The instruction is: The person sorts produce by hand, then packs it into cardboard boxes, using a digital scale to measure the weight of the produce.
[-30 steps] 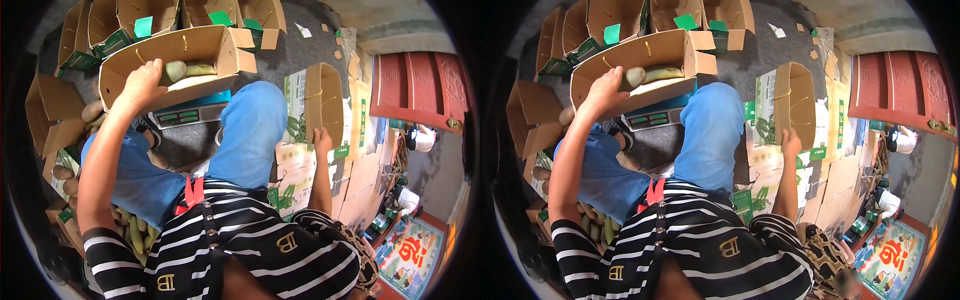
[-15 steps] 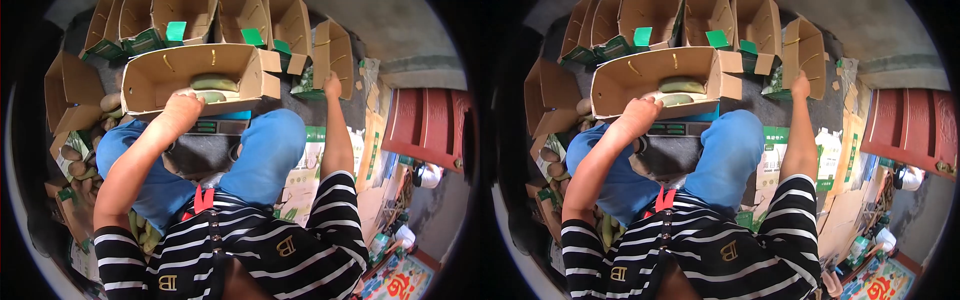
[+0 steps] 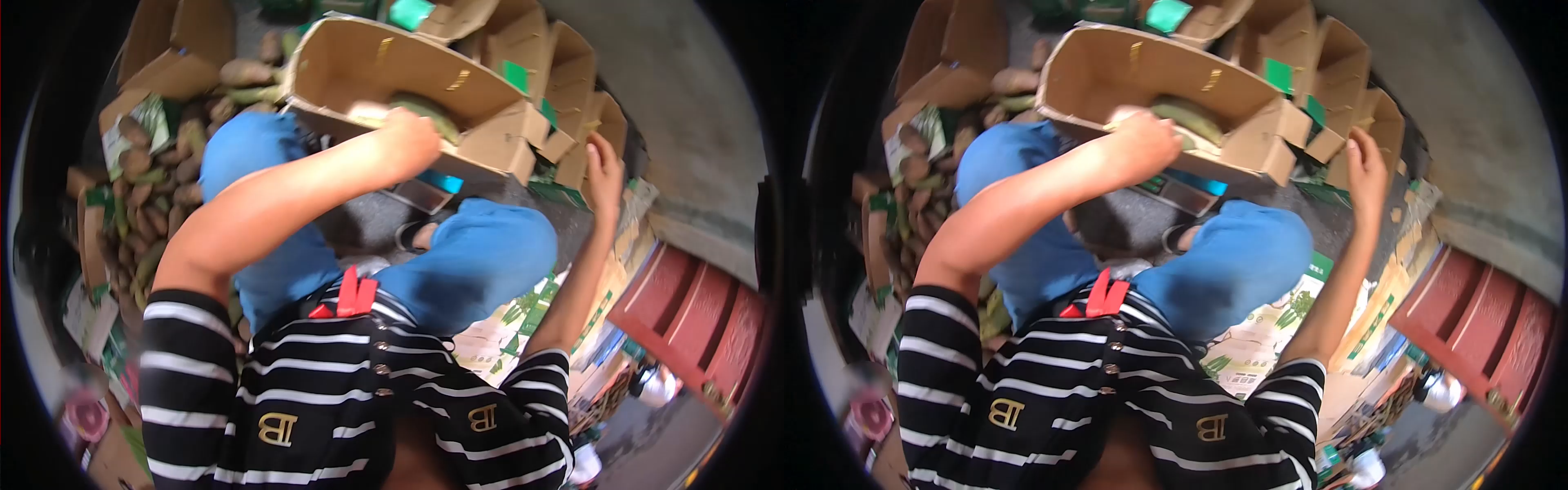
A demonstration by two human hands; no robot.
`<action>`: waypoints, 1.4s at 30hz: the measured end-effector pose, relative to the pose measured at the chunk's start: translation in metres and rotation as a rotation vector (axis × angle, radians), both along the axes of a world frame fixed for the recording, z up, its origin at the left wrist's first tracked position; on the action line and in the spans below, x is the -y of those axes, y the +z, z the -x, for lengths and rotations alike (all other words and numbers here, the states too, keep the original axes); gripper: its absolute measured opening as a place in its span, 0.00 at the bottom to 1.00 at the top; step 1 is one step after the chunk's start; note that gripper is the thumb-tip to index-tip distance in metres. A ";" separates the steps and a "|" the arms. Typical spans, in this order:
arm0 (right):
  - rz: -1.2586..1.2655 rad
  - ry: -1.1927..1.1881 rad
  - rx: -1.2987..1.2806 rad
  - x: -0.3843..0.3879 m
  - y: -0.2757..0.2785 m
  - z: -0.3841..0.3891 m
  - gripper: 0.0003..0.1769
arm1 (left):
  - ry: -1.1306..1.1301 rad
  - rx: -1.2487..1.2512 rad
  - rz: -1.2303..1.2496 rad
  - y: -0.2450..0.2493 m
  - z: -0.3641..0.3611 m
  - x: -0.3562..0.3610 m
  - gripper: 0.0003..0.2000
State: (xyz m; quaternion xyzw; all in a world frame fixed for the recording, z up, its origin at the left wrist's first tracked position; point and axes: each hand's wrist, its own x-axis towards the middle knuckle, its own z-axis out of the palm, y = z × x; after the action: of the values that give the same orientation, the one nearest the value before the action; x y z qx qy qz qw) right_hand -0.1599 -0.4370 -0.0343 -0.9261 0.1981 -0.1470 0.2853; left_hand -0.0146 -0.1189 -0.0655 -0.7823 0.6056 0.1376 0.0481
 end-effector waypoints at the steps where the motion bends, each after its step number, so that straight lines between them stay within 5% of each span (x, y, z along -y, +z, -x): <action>1: -0.077 0.072 0.012 -0.037 0.026 -0.016 0.16 | 0.012 -0.004 -0.009 0.003 0.002 0.003 0.07; 5: 0.232 0.268 -0.171 -0.156 0.081 -0.057 0.16 | 0.100 -0.163 -0.124 0.027 0.002 0.019 0.16; 11: 0.183 0.459 -0.258 -0.181 0.029 -0.085 0.15 | 0.309 -0.281 -0.006 0.063 -0.033 0.029 0.21; 13: -0.005 0.563 -0.317 -0.176 0.005 -0.080 0.16 | 0.296 -0.241 0.064 0.080 -0.038 0.020 0.21; 15: -0.120 0.550 -0.331 -0.201 -0.002 -0.077 0.17 | 0.307 -0.208 0.179 0.081 -0.038 0.028 0.21; 17: 0.176 0.608 -0.382 -0.194 -0.036 -0.069 0.18 | 0.244 -0.183 0.341 0.092 -0.036 0.011 0.19; 20: 0.202 0.581 -0.282 -0.185 -0.082 -0.065 0.22 | 0.358 0.030 0.812 0.091 -0.033 -0.007 0.06; 23: 0.338 0.542 -0.627 -0.221 -0.048 -0.097 0.16 | 0.524 0.155 1.116 0.093 -0.061 -0.047 0.06; 26: 0.437 0.654 -0.541 -0.235 -0.039 -0.103 0.12 | 0.736 0.031 1.332 0.063 -0.087 -0.127 0.11; 27: 0.431 0.660 -0.527 -0.234 -0.039 -0.102 0.12 | 0.783 0.181 1.325 0.043 -0.091 -0.163 0.10; 28: 0.432 0.676 -0.492 -0.233 -0.041 -0.100 0.13 | 0.839 0.329 1.313 0.023 -0.095 -0.199 0.09; 29: 0.439 0.681 -0.461 -0.231 -0.044 -0.099 0.13 | 1.081 -0.241 1.294 -0.015 -0.097 -0.237 0.12; 30: 0.450 0.704 -0.385 -0.225 -0.052 -0.098 0.14 | 1.049 0.265 0.962 -0.062 -0.101 -0.281 0.15; 31: 0.435 0.698 -0.368 -0.224 -0.053 -0.097 0.14 | 1.067 0.335 0.796 -0.096 -0.093 -0.324 0.19; 33: 0.419 0.694 -0.402 -0.223 -0.053 -0.097 0.13 | 1.292 0.352 0.390 -0.165 -0.054 -0.404 0.27; 36: 0.377 0.695 -0.473 -0.225 -0.047 -0.098 0.12 | 1.548 0.218 0.134 -0.218 0.024 -0.481 0.32; 38: 0.338 0.693 -0.431 -0.224 -0.049 -0.097 0.12 | 1.814 -0.315 -0.200 -0.245 0.056 -0.518 0.40; 42: 0.309 0.689 -0.421 -0.224 -0.049 -0.098 0.12 | 1.848 -0.118 -0.411 -0.221 0.074 -0.488 0.36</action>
State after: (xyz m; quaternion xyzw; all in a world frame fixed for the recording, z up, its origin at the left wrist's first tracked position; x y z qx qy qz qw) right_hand -0.0615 -0.2134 -0.0834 -0.9798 -0.0933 0.1213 0.1290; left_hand -0.0885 0.3689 -0.2867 -0.9201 -0.2880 0.2642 0.0262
